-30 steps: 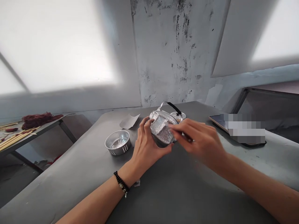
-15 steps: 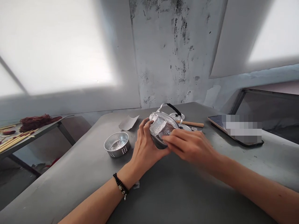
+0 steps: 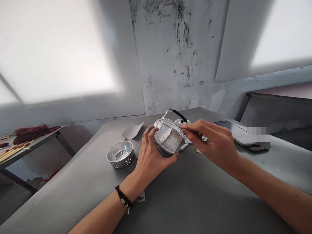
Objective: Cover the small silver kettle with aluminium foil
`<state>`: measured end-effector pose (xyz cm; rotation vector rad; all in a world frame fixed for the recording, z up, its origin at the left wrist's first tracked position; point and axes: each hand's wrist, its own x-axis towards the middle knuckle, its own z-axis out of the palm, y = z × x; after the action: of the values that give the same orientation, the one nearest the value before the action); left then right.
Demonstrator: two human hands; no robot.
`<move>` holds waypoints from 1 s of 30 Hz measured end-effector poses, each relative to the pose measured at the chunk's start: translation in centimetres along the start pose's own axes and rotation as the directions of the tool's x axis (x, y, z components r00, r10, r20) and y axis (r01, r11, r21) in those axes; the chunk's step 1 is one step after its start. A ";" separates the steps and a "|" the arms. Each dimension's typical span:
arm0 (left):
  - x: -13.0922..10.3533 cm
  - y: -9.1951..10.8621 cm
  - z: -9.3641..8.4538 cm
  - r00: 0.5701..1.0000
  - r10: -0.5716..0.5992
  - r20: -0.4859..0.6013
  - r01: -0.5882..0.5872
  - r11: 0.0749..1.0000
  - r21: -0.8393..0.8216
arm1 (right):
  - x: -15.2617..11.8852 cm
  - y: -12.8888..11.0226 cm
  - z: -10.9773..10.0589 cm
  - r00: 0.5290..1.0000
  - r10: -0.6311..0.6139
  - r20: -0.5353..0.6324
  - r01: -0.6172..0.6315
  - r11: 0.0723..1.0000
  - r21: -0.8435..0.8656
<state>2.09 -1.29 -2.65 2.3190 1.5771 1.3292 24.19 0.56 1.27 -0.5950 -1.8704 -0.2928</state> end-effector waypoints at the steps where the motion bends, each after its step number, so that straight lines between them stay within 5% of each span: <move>1: 0.0 0.0 0.0 1.000 0.001 0.001 -0.001 1.000 0.002 | 0.1 0.1 -0.1 0.999 0.044 0.008 -0.045 0.999 0.031; 6: -0.1 0.0 0.1 1.000 0.028 -0.005 -0.028 1.000 -0.001 | -0.5 0.4 0.9 0.992 0.029 0.124 -0.047 0.989 0.141; 18: -0.2 0.3 0.1 0.999 0.048 -0.004 -0.048 0.999 -0.024 | -1.1 0.7 1.2 0.959 -0.061 0.277 0.069 0.997 -0.019; 23: -0.2 0.3 0.1 1.000 0.029 -0.002 -0.029 0.999 -0.022 | -1.3 -0.1 1.0 0.941 0.043 0.335 -0.036 0.999 -0.027; 30: -0.2 0.5 0.2 1.000 0.024 0.019 -0.024 0.999 -0.035 | -0.3 -1.2 0.5 0.926 0.268 0.265 -0.293 0.954 0.062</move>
<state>2.51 -1.62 -2.69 2.3304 1.5130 1.3242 23.23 -0.35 0.91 -0.8528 -1.9980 0.0704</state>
